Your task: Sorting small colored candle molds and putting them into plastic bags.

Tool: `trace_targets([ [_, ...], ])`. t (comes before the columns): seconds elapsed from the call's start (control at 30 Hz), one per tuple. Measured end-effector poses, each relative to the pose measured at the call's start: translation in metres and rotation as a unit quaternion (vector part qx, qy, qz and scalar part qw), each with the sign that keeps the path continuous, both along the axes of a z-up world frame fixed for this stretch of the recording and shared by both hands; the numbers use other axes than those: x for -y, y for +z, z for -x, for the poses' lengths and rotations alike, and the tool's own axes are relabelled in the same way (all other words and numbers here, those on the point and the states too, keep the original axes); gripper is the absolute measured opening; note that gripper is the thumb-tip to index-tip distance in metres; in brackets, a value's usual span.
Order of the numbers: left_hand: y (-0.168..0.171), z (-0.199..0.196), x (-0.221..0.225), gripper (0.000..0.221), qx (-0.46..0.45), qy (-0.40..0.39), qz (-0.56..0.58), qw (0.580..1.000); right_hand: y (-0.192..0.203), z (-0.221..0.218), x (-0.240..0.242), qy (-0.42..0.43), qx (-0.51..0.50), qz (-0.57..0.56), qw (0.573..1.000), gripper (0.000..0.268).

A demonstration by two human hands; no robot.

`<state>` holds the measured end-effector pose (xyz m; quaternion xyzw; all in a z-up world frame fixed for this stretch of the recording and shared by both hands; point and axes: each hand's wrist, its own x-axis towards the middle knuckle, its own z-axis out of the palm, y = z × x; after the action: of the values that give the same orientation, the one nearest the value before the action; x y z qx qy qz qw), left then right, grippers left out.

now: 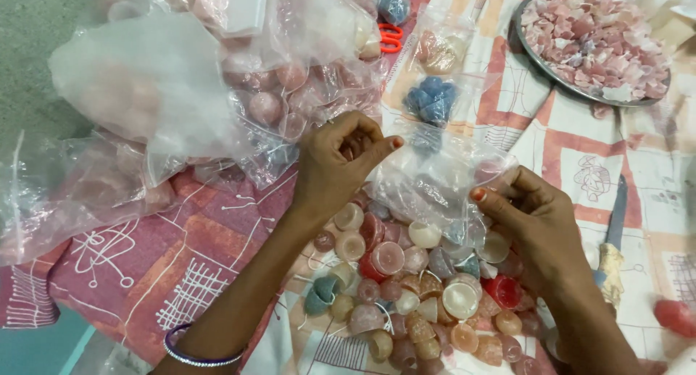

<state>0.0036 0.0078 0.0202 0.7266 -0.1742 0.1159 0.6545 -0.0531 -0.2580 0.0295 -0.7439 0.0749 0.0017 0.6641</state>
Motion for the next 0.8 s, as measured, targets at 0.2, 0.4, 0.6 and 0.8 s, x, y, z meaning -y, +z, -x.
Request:
trace_targets([
  [0.2, 0.018, 0.022, 0.014, 0.029, 0.245, 0.166, -0.175, 0.939, -0.001, 0.001, -0.003, 0.012, 0.036, -0.011, 0.999, 0.011],
  [0.4, 0.038, 0.035, 0.056, 0.036, 0.357, -0.026, -0.263, 0.896, 0.0, 0.002, -0.001, 0.033, 0.059, 0.046, 0.997, 0.009],
  [0.6, 0.039, 0.013, 0.061, 0.049, 0.303, -0.057, -0.267, 0.913, 0.008, 0.001, 0.004, 0.021, 0.043, -0.151, 0.987, 0.013],
  [0.8, 0.024, 0.009, 0.046, 0.015, 0.233, -0.093, -0.196, 0.948, 0.011, 0.001, 0.0, 0.052, 0.014, -0.138, 0.989, 0.012],
])
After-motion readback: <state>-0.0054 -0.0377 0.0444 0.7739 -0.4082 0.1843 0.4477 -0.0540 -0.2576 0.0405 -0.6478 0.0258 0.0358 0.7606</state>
